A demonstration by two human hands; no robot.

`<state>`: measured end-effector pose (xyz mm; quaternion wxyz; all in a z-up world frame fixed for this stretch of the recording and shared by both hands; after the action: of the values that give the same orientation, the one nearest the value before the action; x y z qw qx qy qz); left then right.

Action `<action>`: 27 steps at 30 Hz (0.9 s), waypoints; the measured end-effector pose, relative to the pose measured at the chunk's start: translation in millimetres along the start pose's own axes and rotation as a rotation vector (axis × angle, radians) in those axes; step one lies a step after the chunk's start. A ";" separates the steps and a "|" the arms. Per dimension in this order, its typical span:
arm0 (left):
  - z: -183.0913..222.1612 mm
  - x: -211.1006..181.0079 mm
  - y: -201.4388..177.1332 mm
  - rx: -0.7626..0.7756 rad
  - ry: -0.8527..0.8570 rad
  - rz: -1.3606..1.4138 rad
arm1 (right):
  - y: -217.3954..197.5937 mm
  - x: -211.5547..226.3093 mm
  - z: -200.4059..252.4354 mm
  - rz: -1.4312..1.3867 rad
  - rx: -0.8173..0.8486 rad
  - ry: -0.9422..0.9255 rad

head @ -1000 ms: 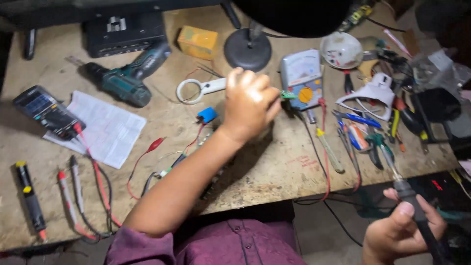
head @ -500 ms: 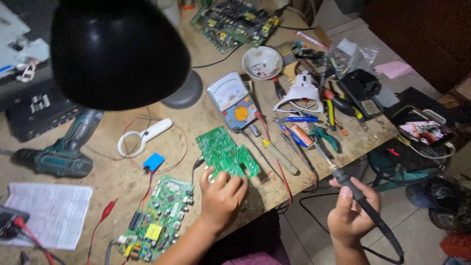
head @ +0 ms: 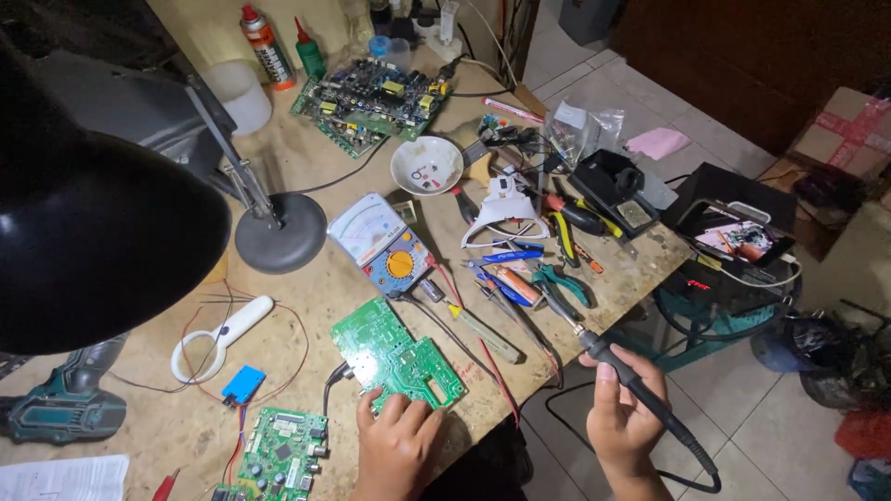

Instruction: Repairing a circuit board by soldering components and inspecting the work with a magnifying glass.

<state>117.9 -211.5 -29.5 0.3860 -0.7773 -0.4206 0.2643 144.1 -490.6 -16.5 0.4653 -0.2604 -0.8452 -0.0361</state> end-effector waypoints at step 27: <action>-173.6 164.9 2.8 -0.087 -1.441 1.235 | 54.6 -65.0 -68.9 0.235 0.455 -0.427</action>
<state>330.3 -136.6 51.6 -0.2036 -0.5260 -0.0816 0.8217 250.9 -490.8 -39.9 0.3247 -0.2472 -0.8743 0.2628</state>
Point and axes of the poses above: each hand's wrist, its own z-axis away from the middle knuckle, its own y-axis out of the palm, x = y × z, the point moved 1 cm from there along -z, towards the middle knuckle, and after that the axes turned 4 degrees about x, right-handed, at the moved point
